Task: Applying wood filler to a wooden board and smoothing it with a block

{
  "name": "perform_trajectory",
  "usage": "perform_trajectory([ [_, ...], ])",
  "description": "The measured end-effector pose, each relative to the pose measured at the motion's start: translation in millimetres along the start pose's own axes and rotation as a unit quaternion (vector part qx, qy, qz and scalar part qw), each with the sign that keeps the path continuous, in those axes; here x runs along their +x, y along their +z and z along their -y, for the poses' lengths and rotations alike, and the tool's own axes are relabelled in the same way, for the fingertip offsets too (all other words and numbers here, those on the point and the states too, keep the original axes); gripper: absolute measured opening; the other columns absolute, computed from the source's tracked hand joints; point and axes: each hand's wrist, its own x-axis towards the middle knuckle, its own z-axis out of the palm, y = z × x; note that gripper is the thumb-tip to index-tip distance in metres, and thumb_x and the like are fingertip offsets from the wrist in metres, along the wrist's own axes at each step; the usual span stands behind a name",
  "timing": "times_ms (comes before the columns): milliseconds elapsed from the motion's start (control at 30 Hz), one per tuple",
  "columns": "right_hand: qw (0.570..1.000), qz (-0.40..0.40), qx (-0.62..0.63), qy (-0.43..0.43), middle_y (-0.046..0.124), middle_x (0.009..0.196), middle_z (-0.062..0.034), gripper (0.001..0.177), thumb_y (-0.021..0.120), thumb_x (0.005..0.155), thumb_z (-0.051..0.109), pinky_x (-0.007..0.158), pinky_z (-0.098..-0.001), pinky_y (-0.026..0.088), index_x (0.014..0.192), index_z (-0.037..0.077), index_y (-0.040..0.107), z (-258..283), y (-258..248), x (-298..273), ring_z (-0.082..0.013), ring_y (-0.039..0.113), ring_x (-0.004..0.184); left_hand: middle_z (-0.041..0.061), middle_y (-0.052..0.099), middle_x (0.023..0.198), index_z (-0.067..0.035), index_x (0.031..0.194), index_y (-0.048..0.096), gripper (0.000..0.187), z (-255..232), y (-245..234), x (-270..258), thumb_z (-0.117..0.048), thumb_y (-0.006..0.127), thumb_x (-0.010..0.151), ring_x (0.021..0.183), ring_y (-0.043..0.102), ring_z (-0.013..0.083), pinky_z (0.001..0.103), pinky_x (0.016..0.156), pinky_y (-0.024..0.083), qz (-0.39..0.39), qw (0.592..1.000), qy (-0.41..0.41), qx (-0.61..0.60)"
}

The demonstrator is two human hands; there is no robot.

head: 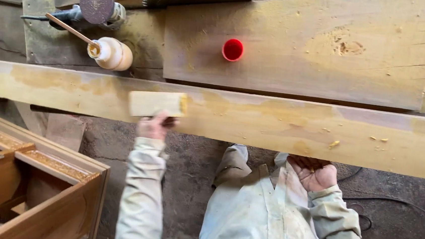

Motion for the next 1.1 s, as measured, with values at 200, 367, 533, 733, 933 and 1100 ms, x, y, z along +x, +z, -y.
perform_trajectory([
  [200,0.999,-0.030,0.027,0.001,0.069,0.129,-0.0180,0.043,0.053,0.100,0.040,0.105,-0.0605,0.050,0.124,0.007,0.067,-53,47,4,-0.0420,0.065,0.121,0.031,0.071,0.092,0.003,0.093,0.067,0.006,-68,-106,89,0.009,0.068,0.093,0.079,0.074,0.0519,0.060,0.068,0.069,0.050,0.999,0.017,0.000],
  [367,0.995,-0.034,0.093,-0.018,0.070,0.124,-0.0212,0.044,0.057,0.096,0.039,0.101,-0.0629,0.054,0.119,0.003,0.068,-61,43,-1,-0.0451,0.066,0.118,0.027,0.071,0.090,0.001,0.099,0.068,0.008,-17,-30,58,0.007,0.067,0.095,0.074,0.074,0.0453,0.053,0.063,0.070,0.095,0.990,0.037,0.093],
  [533,0.995,-0.003,0.095,-0.004,0.070,0.124,-0.0235,0.045,0.050,0.097,0.038,0.105,-0.0600,0.052,0.119,0.004,0.070,-47,39,-4,-0.0435,0.066,0.120,0.028,0.072,0.085,-0.004,0.097,0.071,0.017,69,46,15,0.010,0.071,0.087,0.065,0.073,0.0470,0.054,0.053,0.067,0.109,0.990,0.008,0.091],
  [733,0.992,0.007,0.120,0.023,0.068,0.129,-0.0224,0.045,0.049,0.096,0.036,0.108,-0.0595,0.049,0.121,0.005,0.070,-23,10,-2,-0.0430,0.062,0.126,0.027,0.072,0.077,0.005,0.097,0.069,0.017,153,136,-59,0.010,0.077,0.083,0.060,0.072,0.0437,0.050,0.052,0.067,0.128,0.984,-0.031,0.118],
  [933,0.989,0.010,0.147,0.030,0.068,0.128,-0.0241,0.048,0.048,0.097,0.035,0.105,-0.0596,0.051,0.126,0.002,0.067,21,0,-20,-0.0459,0.063,0.124,0.026,0.074,0.076,0.006,0.092,0.071,0.013,222,232,-145,0.005,0.080,0.082,0.059,0.073,0.0381,0.045,0.052,0.068,0.154,0.972,-0.056,0.167],
  [1100,0.984,0.016,0.174,0.023,0.070,0.127,-0.0219,0.047,0.050,0.096,0.037,0.103,-0.0619,0.052,0.123,0.004,0.070,56,-25,-22,-0.0444,0.065,0.121,0.027,0.073,0.075,0.006,0.089,0.074,0.017,250,276,-183,0.001,0.086,0.079,0.060,0.074,0.0363,0.043,0.053,0.069,0.209,0.946,-0.062,0.241],
])
